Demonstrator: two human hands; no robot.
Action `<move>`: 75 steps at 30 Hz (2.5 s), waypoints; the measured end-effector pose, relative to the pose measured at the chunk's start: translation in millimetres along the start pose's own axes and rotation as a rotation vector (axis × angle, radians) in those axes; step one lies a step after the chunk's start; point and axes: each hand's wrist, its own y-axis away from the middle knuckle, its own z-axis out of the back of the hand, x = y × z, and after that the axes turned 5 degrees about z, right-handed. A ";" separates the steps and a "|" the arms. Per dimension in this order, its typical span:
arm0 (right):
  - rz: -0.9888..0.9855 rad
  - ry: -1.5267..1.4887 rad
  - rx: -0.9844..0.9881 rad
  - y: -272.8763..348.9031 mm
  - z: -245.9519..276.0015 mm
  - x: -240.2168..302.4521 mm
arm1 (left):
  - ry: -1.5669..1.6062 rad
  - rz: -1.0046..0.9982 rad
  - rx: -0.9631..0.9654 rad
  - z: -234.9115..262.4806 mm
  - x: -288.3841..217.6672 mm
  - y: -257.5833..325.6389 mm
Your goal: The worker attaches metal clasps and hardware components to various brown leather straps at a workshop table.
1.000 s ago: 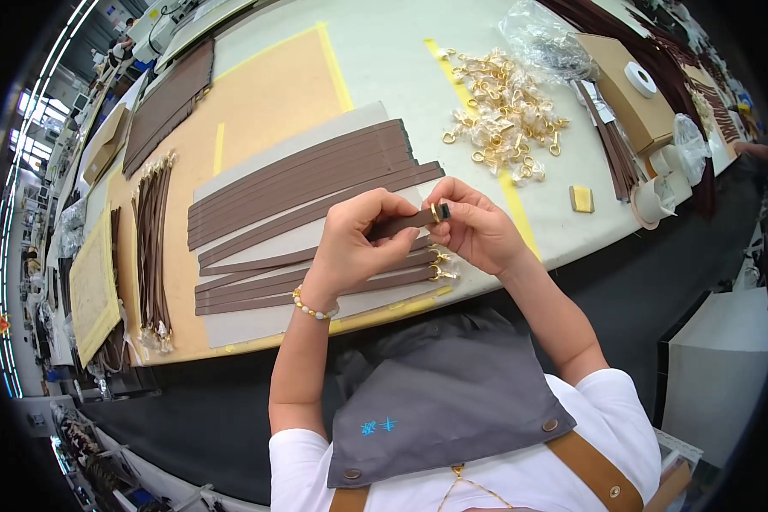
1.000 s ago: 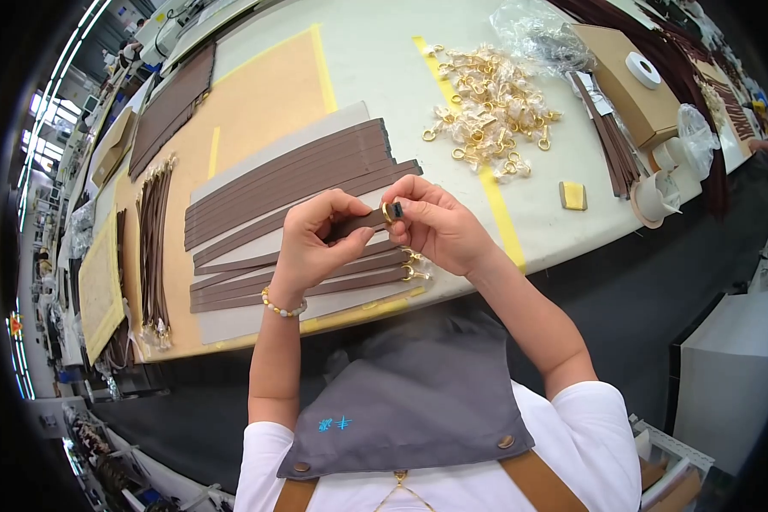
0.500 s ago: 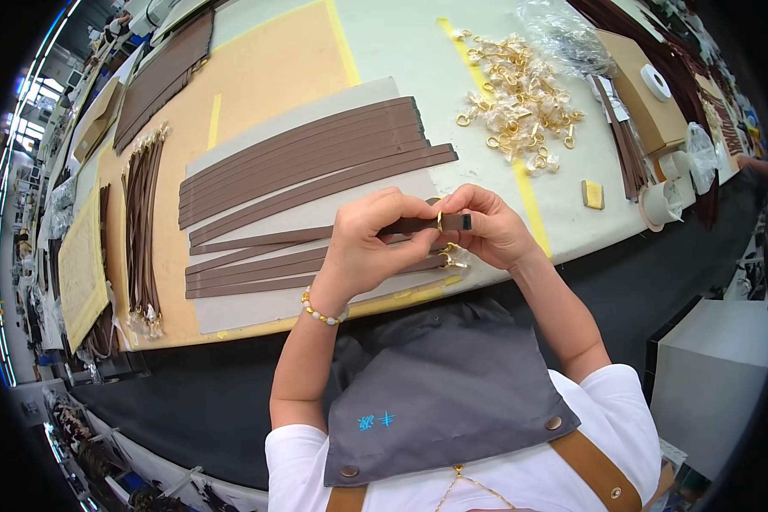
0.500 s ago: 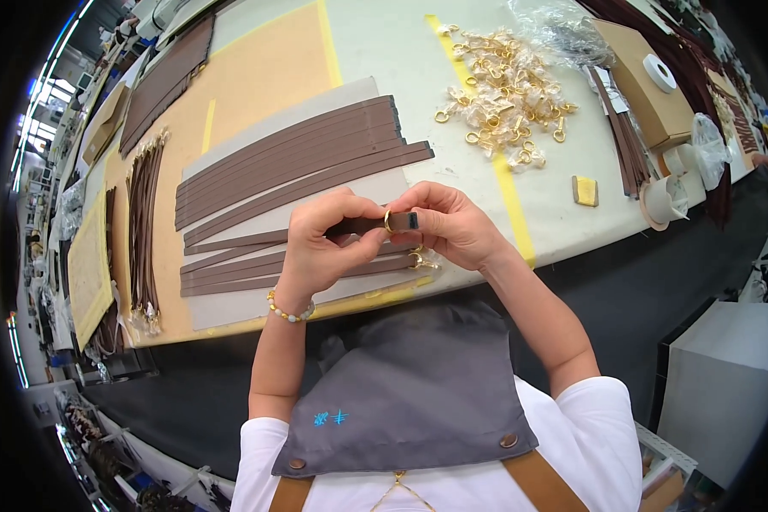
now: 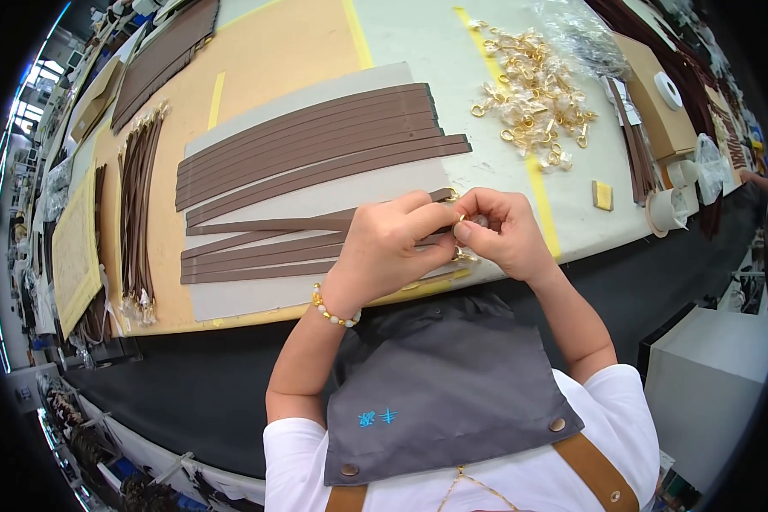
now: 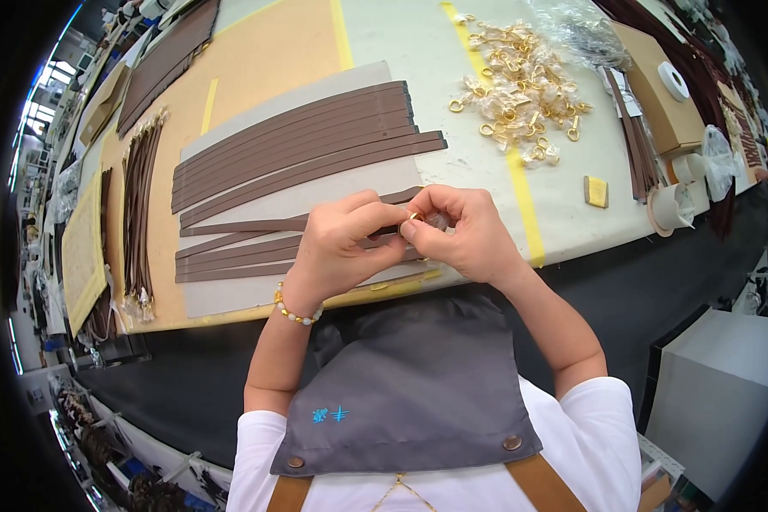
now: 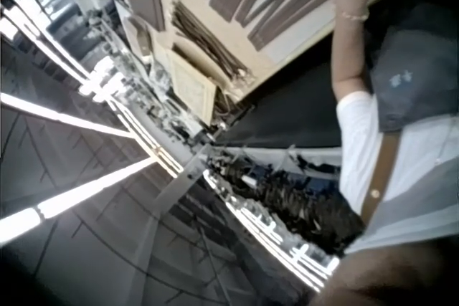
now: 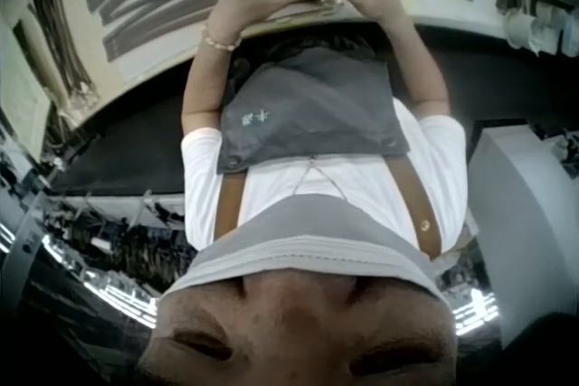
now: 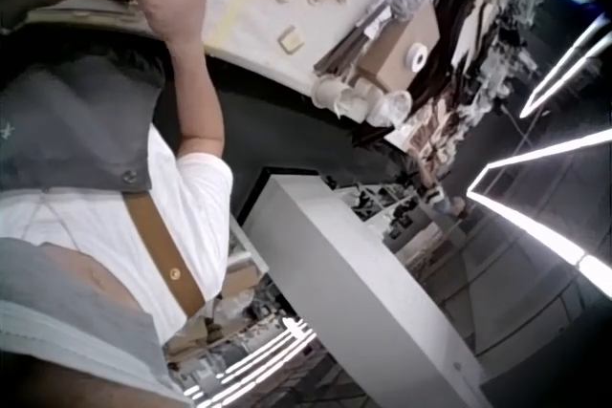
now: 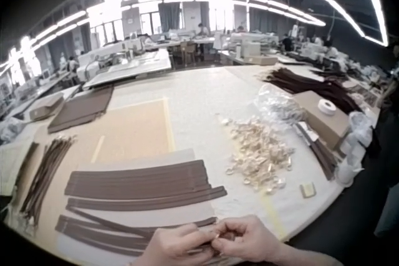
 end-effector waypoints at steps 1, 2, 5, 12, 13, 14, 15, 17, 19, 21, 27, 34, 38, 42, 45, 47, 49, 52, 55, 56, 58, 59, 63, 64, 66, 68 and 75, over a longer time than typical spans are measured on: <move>0.000 -0.001 0.003 -1.3 -1.7 1.9 | -0.002 0.002 -0.001 -1.6 2.5 -0.4; 0.043 0.130 -0.008 -1.4 -3.6 3.3 | 0.001 -0.016 -0.003 -3.9 5.2 -0.8; 0.035 0.141 -0.007 -2.9 -1.6 -0.1 | 0.096 0.087 0.026 0.2 -5.5 -1.3; -0.099 -0.211 0.083 -5.6 5.7 -10.0 | 0.218 0.240 0.126 4.0 1.6 -1.2; -0.099 -0.211 0.082 -4.6 6.5 -10.9 | 0.218 0.239 0.126 3.9 1.1 -0.1; -0.091 -0.229 0.109 -4.3 8.0 -11.5 | 0.231 0.257 0.131 4.1 0.1 0.2; -0.085 -0.249 0.136 -3.6 8.8 -11.9 | 0.245 0.277 0.136 4.1 -0.6 0.5; -0.091 -0.234 0.128 -3.0 8.5 -10.4 | 0.244 0.280 0.134 3.7 -1.4 -0.1; -0.099 -0.220 0.121 -3.3 9.0 -10.5 | 0.244 0.286 0.131 2.5 0.1 -0.5; -0.090 -0.219 0.123 -3.8 9.8 -11.1 | 0.230 0.259 0.120 0.8 3.4 -0.2; -0.082 -0.213 0.136 -4.1 10.2 -7.9 | 0.229 0.236 0.115 -1.4 6.3 -0.4; -0.057 -0.118 0.133 -3.3 9.8 -8.2 | 0.225 0.231 0.119 -0.3 5.3 0.4; -0.043 -0.082 0.116 -1.1 3.6 -2.7 | 0.215 0.208 0.119 1.1 5.1 1.4; 0.011 -0.010 0.054 0.2 -5.4 -3.4 | 0.264 0.223 0.123 1.7 3.6 1.9; 0.073 0.074 0.014 0.2 -11.3 -14.9 | 0.317 0.222 0.121 -0.7 3.5 2.7; 0.078 0.070 0.002 -0.2 -15.1 -18.1 | 0.322 0.233 0.144 3.7 0.5 2.3; 0.081 0.065 -0.012 -1.1 -18.1 -22.7 | 0.328 0.244 0.170 2.8 1.1 3.0; 0.057 -0.002 -0.002 -5.9 -20.0 -24.9 | 0.371 0.227 0.132 1.3 1.5 5.8; -0.031 -0.324 0.173 -14.9 -12.9 -20.9 | 0.411 0.268 0.135 9.5 -1.9 3.9; -0.065 -0.314 0.228 -15.4 -6.6 -20.1 | 0.411 0.278 0.130 11.7 -1.8 3.9; -0.099 -0.303 0.286 -17.5 1.1 -17.3 | 0.409 0.290 0.122 15.7 0.3 4.6; -0.094 -0.269 0.309 -18.6 3.6 -15.4 | 0.380 0.291 0.140 17.1 1.7 5.0; 0.032 -0.077 0.252 -22.5 0.0 -20.3 | 0.316 0.224 0.103 16.5 9.1 7.8; 0.037 -0.080 0.260 -24.4 1.1 -20.6 | 0.307 0.226 0.098 19.5 13.5 8.6; 0.126 0.070 0.172 -28.7 9.1 -21.0 | 0.159 0.224 0.089 31.7 26.9 10.3; 0.178 0.092 0.128 -40.0 18.5 -31.4 | 0.094 0.338 0.071 51.6 49.8 18.7; 0.079 0.340 -0.003 -74.2 41.7 -48.6 | -0.285 0.413 -0.090 137.8 132.4 88.6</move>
